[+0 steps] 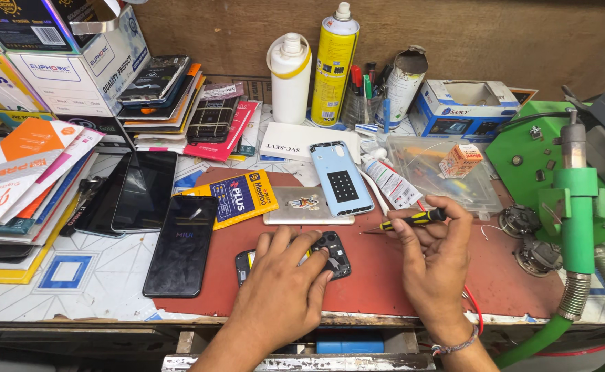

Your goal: The person uses a screwdriver to pry open the back cover of a smartphone, then removes the camera module and places it on the workbench. The person continues to manipulate the phone's internal components with the screwdriver.

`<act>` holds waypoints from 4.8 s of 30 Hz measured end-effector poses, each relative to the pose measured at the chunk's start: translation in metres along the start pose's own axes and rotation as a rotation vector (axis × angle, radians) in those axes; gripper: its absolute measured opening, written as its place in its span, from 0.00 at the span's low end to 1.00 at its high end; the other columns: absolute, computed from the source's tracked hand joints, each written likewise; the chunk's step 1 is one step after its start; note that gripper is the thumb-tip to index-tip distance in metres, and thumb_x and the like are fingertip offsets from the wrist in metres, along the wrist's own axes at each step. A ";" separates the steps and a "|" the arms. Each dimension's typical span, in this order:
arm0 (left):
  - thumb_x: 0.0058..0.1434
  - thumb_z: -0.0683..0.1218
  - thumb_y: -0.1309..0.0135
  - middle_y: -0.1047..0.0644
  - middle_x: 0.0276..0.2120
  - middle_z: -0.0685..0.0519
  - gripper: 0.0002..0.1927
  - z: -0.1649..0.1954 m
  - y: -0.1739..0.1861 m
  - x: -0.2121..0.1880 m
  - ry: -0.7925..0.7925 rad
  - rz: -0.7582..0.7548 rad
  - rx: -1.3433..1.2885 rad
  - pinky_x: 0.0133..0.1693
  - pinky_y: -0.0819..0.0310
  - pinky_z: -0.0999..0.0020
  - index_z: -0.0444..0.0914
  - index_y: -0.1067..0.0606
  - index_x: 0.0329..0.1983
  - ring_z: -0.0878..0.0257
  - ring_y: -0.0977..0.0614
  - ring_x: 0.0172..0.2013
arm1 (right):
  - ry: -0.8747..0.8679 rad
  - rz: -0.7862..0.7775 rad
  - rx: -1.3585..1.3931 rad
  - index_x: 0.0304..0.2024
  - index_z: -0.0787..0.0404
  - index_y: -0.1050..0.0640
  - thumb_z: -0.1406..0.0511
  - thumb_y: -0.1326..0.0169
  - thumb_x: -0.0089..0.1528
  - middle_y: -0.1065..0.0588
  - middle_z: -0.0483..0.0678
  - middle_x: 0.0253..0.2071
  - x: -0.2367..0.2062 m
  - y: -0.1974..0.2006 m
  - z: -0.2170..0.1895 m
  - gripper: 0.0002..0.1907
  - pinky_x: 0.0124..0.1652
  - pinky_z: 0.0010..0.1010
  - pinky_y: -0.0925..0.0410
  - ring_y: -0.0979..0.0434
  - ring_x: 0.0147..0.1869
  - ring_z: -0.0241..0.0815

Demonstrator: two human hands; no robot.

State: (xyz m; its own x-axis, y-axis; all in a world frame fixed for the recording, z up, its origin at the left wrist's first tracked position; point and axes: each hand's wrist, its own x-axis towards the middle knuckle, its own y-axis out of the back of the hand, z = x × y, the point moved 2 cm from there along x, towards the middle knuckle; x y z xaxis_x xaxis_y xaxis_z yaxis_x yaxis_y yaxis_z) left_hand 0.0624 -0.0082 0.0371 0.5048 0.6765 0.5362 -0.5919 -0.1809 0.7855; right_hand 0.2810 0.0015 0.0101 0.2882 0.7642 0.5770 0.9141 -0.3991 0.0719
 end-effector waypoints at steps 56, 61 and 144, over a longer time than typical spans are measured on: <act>0.57 0.42 0.47 0.23 0.50 0.41 0.17 0.001 0.000 0.000 0.027 0.024 0.081 0.50 0.37 0.53 0.27 0.22 0.46 0.48 0.27 0.48 | -0.283 -0.009 0.127 0.68 0.65 0.35 0.71 0.41 0.61 0.24 0.47 0.31 -0.009 -0.018 -0.015 0.33 0.31 0.22 0.26 0.21 0.33 0.32; 0.55 0.42 0.47 0.23 0.50 0.41 0.17 0.001 0.000 0.000 0.022 0.024 0.085 0.50 0.36 0.53 0.27 0.22 0.46 0.48 0.27 0.49 | 0.016 -0.028 -0.114 0.66 0.66 0.33 0.71 0.39 0.61 0.22 0.47 0.33 -0.014 -0.019 -0.041 0.32 0.35 0.23 0.25 0.19 0.35 0.32; 0.70 0.51 0.51 0.24 0.61 0.48 0.21 0.002 -0.007 -0.006 -0.225 -0.163 -0.017 0.66 0.48 0.42 0.35 0.25 0.60 0.46 0.34 0.67 | -0.018 0.219 -0.996 0.65 0.59 0.25 0.60 0.44 0.64 0.46 0.69 0.76 0.001 0.035 0.024 0.27 0.66 0.73 0.66 0.60 0.78 0.77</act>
State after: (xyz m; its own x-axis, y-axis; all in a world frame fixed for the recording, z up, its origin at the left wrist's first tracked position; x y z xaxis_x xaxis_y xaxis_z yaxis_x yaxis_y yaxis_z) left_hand 0.0645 -0.0125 0.0288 0.7197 0.5198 0.4602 -0.5012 -0.0697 0.8625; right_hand 0.3203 0.0003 -0.0064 0.4320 0.6281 0.6472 0.1903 -0.7650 0.6153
